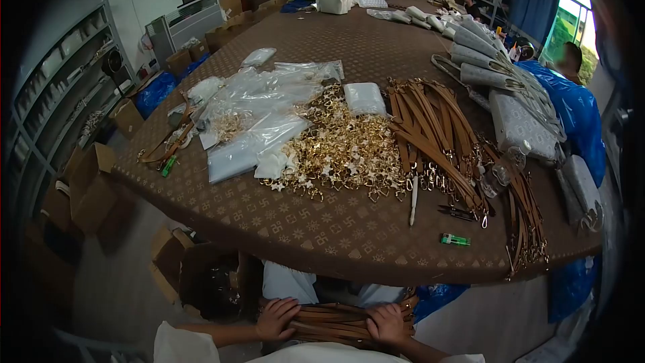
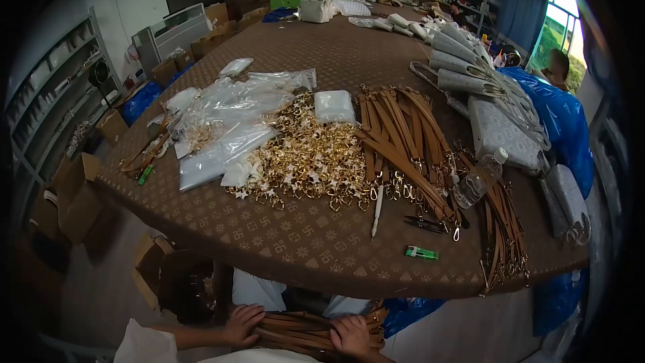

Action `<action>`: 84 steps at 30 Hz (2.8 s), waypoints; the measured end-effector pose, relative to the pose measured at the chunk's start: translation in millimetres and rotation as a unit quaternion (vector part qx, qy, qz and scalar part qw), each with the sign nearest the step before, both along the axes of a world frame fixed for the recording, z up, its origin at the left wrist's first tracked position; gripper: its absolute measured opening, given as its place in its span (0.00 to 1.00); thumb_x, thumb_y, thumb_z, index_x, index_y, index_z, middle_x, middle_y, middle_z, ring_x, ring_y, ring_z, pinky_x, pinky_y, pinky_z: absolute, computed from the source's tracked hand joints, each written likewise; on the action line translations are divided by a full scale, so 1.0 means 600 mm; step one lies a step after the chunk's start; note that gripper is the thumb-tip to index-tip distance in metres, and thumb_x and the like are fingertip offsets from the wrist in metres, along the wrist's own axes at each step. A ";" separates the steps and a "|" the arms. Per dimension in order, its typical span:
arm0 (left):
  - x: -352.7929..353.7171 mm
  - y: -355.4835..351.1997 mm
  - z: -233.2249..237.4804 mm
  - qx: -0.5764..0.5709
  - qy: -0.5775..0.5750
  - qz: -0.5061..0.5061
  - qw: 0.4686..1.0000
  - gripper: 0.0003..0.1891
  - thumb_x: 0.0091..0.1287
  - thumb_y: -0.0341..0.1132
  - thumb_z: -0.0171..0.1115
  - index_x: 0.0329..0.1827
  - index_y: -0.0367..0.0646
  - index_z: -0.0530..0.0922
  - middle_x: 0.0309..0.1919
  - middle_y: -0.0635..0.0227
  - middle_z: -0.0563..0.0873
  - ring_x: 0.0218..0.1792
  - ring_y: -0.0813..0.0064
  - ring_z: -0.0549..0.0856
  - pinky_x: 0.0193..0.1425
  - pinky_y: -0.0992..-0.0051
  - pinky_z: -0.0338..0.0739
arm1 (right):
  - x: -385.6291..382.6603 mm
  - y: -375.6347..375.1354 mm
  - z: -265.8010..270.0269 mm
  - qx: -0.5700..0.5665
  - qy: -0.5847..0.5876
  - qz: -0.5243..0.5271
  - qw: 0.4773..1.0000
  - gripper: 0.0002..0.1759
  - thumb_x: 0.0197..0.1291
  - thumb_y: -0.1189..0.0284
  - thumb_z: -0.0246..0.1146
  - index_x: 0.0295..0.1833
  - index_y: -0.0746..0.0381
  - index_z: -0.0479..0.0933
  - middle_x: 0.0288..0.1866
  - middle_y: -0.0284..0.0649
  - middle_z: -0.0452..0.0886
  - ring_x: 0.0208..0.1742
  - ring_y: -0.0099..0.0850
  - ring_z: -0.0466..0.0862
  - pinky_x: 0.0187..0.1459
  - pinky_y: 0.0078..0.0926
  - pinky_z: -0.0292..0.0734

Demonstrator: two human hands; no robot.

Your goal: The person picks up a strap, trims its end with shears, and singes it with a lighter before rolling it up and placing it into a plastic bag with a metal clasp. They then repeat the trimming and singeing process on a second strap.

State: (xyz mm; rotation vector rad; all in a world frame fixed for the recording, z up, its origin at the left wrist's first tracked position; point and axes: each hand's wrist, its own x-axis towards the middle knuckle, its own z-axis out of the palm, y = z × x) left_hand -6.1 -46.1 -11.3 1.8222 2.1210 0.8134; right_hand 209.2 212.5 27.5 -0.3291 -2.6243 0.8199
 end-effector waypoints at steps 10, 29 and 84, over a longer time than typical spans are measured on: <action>0.019 -0.013 0.023 -0.042 0.068 0.016 0.997 0.33 0.56 0.46 0.59 0.64 0.39 0.66 0.63 0.56 0.69 0.65 0.57 0.66 0.67 0.56 0.57 | 0.016 -0.012 -0.020 0.077 -0.022 0.001 0.997 0.11 0.52 0.67 0.60 0.38 0.60 0.79 0.38 0.37 0.79 0.44 0.36 0.76 0.50 0.35 0.65; 0.009 0.010 0.031 -0.038 0.019 -0.014 0.999 0.33 0.58 0.45 0.58 0.67 0.42 0.64 0.66 0.56 0.65 0.67 0.58 0.64 0.69 0.56 0.55 | 0.038 0.032 0.001 -0.031 -0.064 0.095 0.993 0.09 0.51 0.67 0.66 0.38 0.58 0.82 0.41 0.37 0.80 0.44 0.36 0.77 0.48 0.33 0.68; 0.050 0.218 0.319 0.187 -0.381 0.163 0.890 0.11 0.70 0.33 0.49 0.35 0.36 0.77 0.39 0.62 0.77 0.42 0.68 0.77 0.50 0.71 0.71 | -0.131 -0.041 0.242 -0.428 0.070 0.066 0.899 0.08 0.63 0.74 0.56 0.46 0.66 0.71 0.23 0.39 0.76 0.23 0.30 0.79 0.26 0.25 0.72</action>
